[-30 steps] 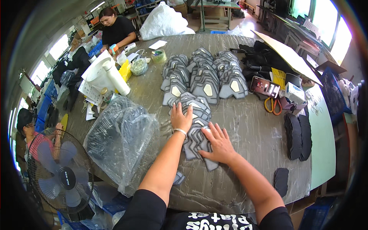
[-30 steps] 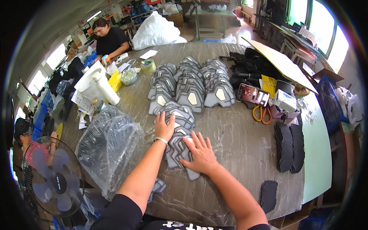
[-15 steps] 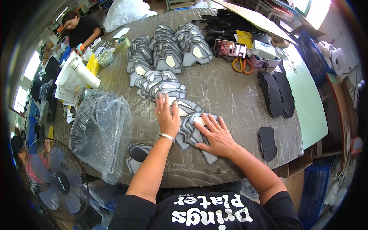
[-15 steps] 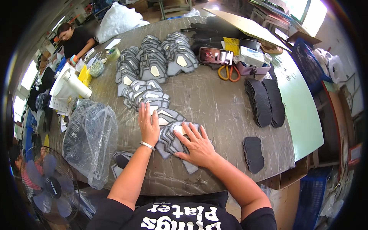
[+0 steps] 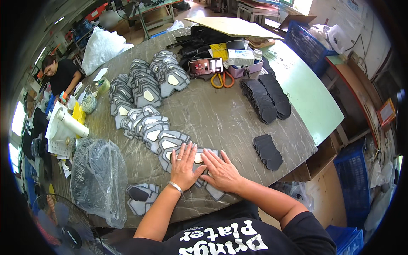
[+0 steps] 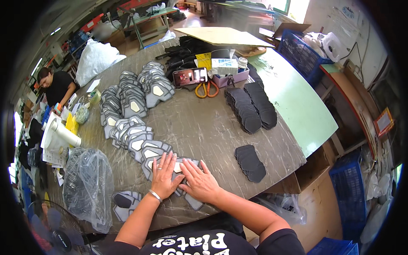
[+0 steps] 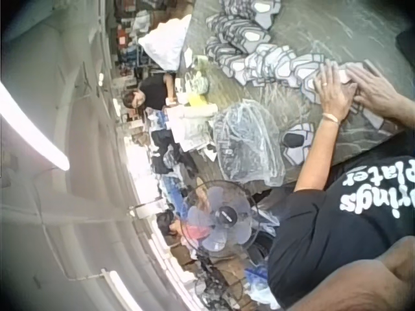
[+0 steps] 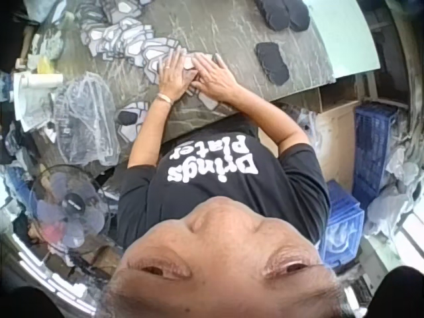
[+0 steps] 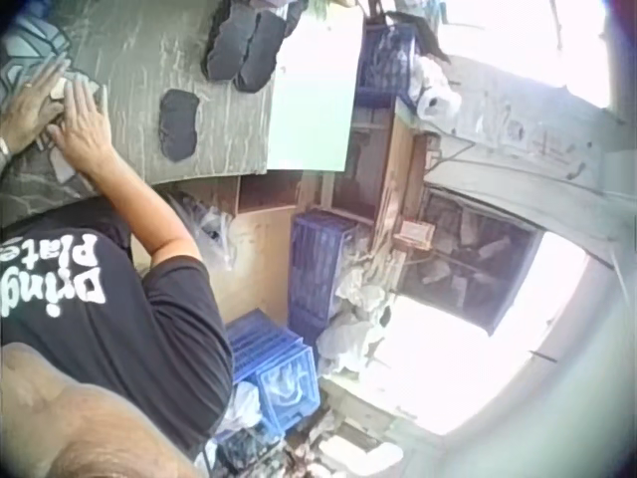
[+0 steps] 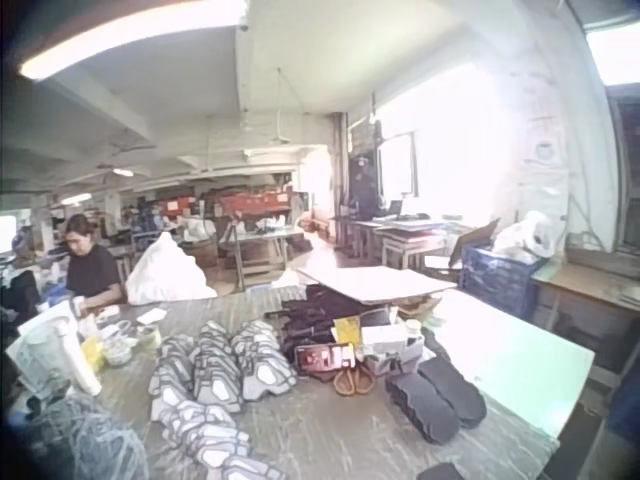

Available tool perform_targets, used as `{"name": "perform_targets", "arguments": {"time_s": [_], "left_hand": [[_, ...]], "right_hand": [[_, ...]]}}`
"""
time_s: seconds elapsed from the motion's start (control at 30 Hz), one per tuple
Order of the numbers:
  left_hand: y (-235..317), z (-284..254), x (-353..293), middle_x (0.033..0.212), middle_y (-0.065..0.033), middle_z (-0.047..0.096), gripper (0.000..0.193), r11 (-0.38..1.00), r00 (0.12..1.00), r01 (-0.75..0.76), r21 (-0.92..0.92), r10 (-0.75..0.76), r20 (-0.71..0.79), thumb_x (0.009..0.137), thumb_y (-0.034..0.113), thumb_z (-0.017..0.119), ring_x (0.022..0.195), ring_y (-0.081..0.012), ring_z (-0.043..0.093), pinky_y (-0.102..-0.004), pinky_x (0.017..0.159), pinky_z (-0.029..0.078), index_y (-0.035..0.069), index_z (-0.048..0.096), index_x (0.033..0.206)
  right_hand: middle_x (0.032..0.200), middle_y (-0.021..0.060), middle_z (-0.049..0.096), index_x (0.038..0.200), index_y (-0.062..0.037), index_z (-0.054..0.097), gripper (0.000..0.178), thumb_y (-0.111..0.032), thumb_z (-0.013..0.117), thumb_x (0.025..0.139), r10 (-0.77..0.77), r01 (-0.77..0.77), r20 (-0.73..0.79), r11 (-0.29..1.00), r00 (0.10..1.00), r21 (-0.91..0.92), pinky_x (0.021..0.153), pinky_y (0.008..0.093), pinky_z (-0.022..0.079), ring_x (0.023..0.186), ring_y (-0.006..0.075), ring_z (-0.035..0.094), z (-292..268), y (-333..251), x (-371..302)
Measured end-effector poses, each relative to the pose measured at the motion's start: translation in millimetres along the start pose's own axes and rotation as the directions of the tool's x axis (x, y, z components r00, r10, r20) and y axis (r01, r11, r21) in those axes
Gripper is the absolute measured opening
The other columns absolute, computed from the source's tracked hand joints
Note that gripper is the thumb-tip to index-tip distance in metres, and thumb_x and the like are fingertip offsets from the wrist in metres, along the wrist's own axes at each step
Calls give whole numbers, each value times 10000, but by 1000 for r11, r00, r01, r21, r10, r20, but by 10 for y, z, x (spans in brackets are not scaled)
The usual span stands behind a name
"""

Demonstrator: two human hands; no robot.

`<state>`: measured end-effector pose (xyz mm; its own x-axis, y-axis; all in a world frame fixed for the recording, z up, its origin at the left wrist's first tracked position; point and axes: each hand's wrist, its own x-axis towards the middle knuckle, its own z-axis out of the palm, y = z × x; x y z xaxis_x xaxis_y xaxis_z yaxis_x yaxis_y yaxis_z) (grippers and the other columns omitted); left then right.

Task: The person attaches black patches onto padded pieces laid out on a table by hand, presses each one down, and stacks the finished pieces.

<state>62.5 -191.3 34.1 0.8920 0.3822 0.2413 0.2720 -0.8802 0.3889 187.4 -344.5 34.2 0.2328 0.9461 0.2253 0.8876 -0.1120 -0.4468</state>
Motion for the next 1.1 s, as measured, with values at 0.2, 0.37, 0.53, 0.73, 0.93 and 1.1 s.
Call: {"name": "perform_targets", "arguments": {"time_s": [0.2, 0.37, 0.53, 0.73, 0.93, 1.1], "left_hand": [[254, -95, -124, 1602, -80, 304, 838, 984, 978, -153, 91, 138, 157, 896, 634, 536, 1497, -308, 207, -619, 1171, 94, 73, 390, 1501], [543, 34, -337, 1589, -85, 330, 820, 976, 946, -214, 50, 194, 261, 857, 547, 636, 1493, -313, 220, -594, 1183, 53, 68, 417, 1485], [638, -76, -275, 1569, -88, 366, 774, 985, 967, -170, 1, 167, 194, 850, 510, 658, 1480, -294, 259, -600, 1174, 124, 55, 468, 1446], [809, 77, -394, 1521, -119, 432, 721, 953, 927, -301, -26, 299, 228, 837, 442, 694, 1441, -307, 343, -568, 1176, 170, 20, 515, 1394], [1005, -32, -221, 1485, -141, 465, 656, 954, 943, -267, -135, 288, 167, 855, 377, 689, 1401, -310, 391, -511, 1140, 270, -8, 527, 1361], [1238, 188, 368, 1450, -138, 495, 579, 890, 899, -399, -220, 427, 97, 876, 306, 671, 1364, -299, 430, -446, 1101, 338, -8, 533, 1342]], "right_hand": [[1342, 168, 560, 1226, -31, 609, 466, -121, 735, 787, 107, -101, -322, 994, 941, 37, 1046, 500, 396, 1224, 342, 547, -508, 273, -392], [1107, 151, 650, 1081, -20, 692, 274, -46, 710, 809, 427, -430, -487, 896, 762, 113, 866, 392, 517, 1021, 335, 632, -1010, 624, -933], [1077, 139, 652, 1076, -33, 696, 283, -110, 743, 808, 514, -547, -430, 835, 742, 54, 852, 385, 519, 1009, 321, 634, -1118, 715, -1134], [1042, 116, 654, 1030, -26, 709, 315, -205, 785, 782, 412, -506, -430, 853, 803, -128, 837, 379, 518, 973, 301, 632, -1047, 646, -811], [949, 73, 654, 894, -39, 744, 207, -208, 772, 779, 517, -578, -330, 808, 790, -118, 800, 384, 519, 905, 273, 645, -1039, 680, -671], [907, 70, 656, 833, -43, 750, 155, -192, 748, 792, 591, -640, -364, 768, 720, -21, 786, 380, 523, 875, 276, 651, -1020, 692, -629]]}}
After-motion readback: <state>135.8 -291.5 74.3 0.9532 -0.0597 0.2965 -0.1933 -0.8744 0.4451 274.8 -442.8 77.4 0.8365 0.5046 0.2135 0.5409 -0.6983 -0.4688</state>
